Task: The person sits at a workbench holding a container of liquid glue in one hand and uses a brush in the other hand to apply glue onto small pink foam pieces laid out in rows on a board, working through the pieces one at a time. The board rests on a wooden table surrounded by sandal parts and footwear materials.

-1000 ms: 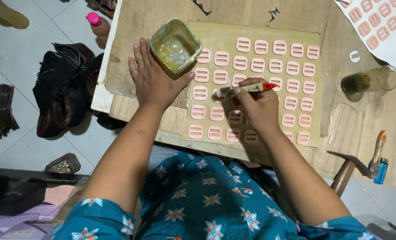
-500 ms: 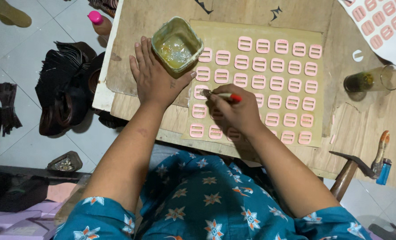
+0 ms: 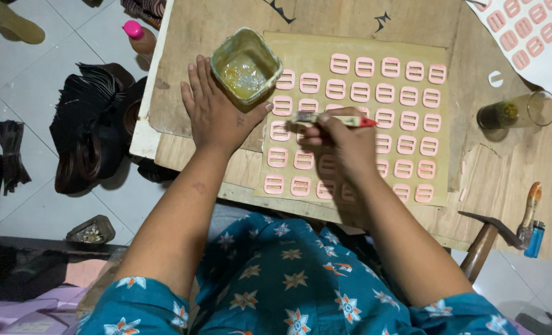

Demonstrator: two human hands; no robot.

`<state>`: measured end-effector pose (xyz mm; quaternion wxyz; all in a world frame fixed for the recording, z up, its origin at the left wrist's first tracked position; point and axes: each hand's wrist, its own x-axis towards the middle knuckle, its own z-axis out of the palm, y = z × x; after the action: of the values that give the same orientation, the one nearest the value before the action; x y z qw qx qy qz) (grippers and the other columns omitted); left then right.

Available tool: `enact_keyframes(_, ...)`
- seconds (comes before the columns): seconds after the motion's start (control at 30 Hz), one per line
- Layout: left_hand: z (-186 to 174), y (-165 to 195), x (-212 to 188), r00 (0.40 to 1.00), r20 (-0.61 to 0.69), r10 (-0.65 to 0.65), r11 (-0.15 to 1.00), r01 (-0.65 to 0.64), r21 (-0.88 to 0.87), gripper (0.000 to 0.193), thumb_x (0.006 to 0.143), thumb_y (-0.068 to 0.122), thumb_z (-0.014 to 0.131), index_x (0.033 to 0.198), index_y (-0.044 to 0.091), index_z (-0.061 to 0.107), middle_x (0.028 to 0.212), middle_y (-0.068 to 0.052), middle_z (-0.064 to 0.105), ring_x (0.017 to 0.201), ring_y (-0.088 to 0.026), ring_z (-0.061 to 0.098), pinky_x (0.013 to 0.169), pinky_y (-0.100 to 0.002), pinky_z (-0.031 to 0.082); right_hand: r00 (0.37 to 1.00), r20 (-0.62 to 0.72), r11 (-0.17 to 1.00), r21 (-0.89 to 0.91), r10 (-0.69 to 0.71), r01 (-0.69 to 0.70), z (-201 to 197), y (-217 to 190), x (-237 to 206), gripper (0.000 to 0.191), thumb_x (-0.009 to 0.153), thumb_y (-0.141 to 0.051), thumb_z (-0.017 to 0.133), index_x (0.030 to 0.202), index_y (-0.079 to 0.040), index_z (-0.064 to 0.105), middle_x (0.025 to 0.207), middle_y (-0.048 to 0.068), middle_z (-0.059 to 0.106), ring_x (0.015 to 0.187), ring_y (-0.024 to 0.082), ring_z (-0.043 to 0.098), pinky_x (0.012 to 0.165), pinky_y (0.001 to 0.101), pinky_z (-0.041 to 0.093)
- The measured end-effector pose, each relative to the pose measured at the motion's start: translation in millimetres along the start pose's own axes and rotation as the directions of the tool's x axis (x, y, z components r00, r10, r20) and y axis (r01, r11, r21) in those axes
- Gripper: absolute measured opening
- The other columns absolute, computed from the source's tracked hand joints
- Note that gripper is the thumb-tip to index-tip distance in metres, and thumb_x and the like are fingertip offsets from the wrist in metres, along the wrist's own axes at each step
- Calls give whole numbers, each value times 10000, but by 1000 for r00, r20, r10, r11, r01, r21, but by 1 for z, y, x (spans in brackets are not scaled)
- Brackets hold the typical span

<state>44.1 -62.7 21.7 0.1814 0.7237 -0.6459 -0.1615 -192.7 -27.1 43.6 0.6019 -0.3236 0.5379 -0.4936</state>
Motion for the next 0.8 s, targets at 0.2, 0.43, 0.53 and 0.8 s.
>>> enact_keyframes(0.2, 4, -2, 0, 1000, -6, -1, 1000, 1, -6, 1325, 746, 800, 710, 1583, -65, 157, 1671, -251, 148, 1564, -387, 33, 1249, -545, 7, 916, 259, 681, -613, -307, 401, -22, -3, -30, 134, 947, -83, 746, 1021, 14, 692, 932, 98, 737, 825, 136, 711, 717, 265, 557)
enact_keyframes(0.43, 6, -3, -2, 999, -39, 19, 1000, -20, -10, 1324, 756, 808, 715, 1582, -70, 166, 1672, -246, 167, 1573, -377, 46, 1256, -551, 16, 858, 391, 682, -529, -332, 505, 12, 9, -13, 167, 941, -110, 761, 1053, 8, 726, 974, 52, 756, 887, 99, 704, 787, 254, 566)
enact_keyframes(0.53, 5, -4, 0, 999, -40, 9, 1000, -10, -7, 1336, 730, 797, 734, 1581, -52, 151, 1671, -223, 171, 1573, -367, 56, 1252, -544, 15, 975, 215, 864, -480, -55, 154, 20, -1, -6, 180, 906, -119, 782, 1029, 7, 744, 917, 84, 748, 804, 102, 667, 719, 264, 542)
enact_keyframes(0.8, 7, -6, 2, 998, -65, 3, 999, -6, -36, 1289, 697, 685, 835, 1590, 68, 140, 1647, -207, 196, 1556, -367, 109, 1255, -545, 44, 750, 456, 582, -474, -480, 661, 50, -46, 41, 174, 998, -110, 744, 1163, -68, 705, 1117, 60, 717, 1033, 164, 700, 883, 310, 570)
